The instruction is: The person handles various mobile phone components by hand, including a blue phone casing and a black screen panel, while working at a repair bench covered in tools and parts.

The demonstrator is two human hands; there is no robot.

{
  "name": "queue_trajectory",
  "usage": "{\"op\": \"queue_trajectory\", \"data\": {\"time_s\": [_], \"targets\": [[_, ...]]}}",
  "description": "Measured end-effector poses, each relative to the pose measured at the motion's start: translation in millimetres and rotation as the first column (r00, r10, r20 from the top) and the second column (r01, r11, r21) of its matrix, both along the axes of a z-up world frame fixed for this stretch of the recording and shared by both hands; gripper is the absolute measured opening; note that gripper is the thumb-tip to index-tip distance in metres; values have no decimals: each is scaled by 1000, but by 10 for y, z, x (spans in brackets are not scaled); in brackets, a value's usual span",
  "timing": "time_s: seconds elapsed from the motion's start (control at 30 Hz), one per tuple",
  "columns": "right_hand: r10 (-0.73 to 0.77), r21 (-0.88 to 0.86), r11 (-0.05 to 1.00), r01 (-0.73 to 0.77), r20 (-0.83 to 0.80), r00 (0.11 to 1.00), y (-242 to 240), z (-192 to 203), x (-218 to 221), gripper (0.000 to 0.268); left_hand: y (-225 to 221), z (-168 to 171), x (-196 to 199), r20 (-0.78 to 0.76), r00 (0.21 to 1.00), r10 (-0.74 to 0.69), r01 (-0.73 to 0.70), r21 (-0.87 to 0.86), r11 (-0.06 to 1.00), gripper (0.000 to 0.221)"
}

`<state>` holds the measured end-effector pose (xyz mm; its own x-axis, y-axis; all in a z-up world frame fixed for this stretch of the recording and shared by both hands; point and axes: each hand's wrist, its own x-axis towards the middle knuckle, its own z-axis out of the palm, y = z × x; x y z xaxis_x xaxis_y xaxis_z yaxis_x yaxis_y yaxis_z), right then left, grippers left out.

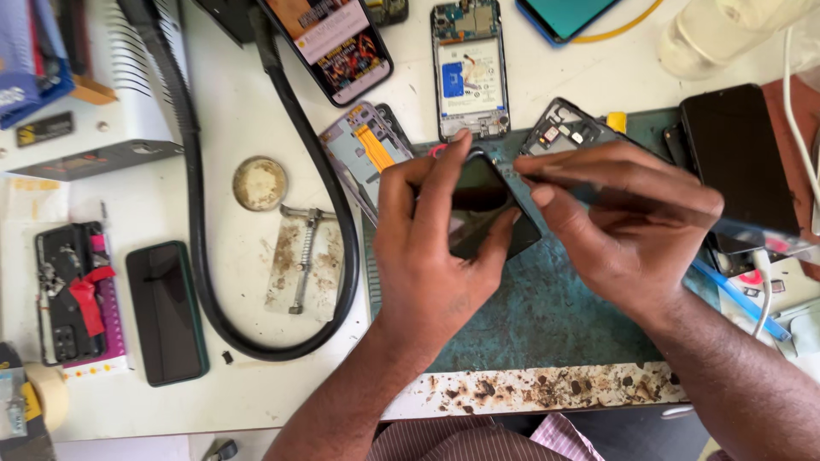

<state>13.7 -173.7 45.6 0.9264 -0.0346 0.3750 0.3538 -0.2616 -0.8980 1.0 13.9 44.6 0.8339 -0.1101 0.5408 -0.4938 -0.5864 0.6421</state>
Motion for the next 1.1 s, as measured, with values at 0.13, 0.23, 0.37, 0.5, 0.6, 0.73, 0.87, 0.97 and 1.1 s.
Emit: {"op": "queue_trajectory", "data": {"time_s": [0.13, 0.23, 0.37, 0.5, 0.6, 0.73, 0.87, 0.97, 1.1], "targets": [[-15, 99, 995, 16, -4, 1000, 78, 27, -55, 14, -53, -35, -62, -3, 999, -33, 33, 31, 999, 76], [-35, 157, 987, 38, -21, 999, 65, -13, -23, 15, -102, -52, -72, 14, 999, -46, 45, 40, 998, 74], [-28, 9, 1000, 28, 20, 999, -11, -65, 4, 12, -137, -73, -51, 22, 999, -36, 35, 39, 999, 77], [-33, -40, 999, 33, -3, 999, -11, -79, -3, 13, -132, -94, -50, -2, 998, -58, 58, 12, 998, 76], [-25, -34, 999, 25, 0, 1000, -2, -71, 3, 13, -135, -97, -44, 1, 998, -55, 55, 16, 998, 75], [-41, -49, 998, 40, -9, 999, 13, -64, -5, 11, -127, -92, -42, -3, 998, -55, 55, 15, 998, 74], [-48, -92, 995, 49, 11, 999, 10, -74, -5, 11, -121, -107, -37, 8, 998, -58, 58, 21, 998, 74], [-33, -76, 996, 36, 41, 999, 16, -92, -1, 10, -125, -114, -39, 7, 998, -64, 64, 21, 998, 73], [-2, -44, 999, 4, 55, 998, 38, -99, -14, 11, -133, -108, -44, -5, 997, -71, 71, 11, 997, 71]]}}
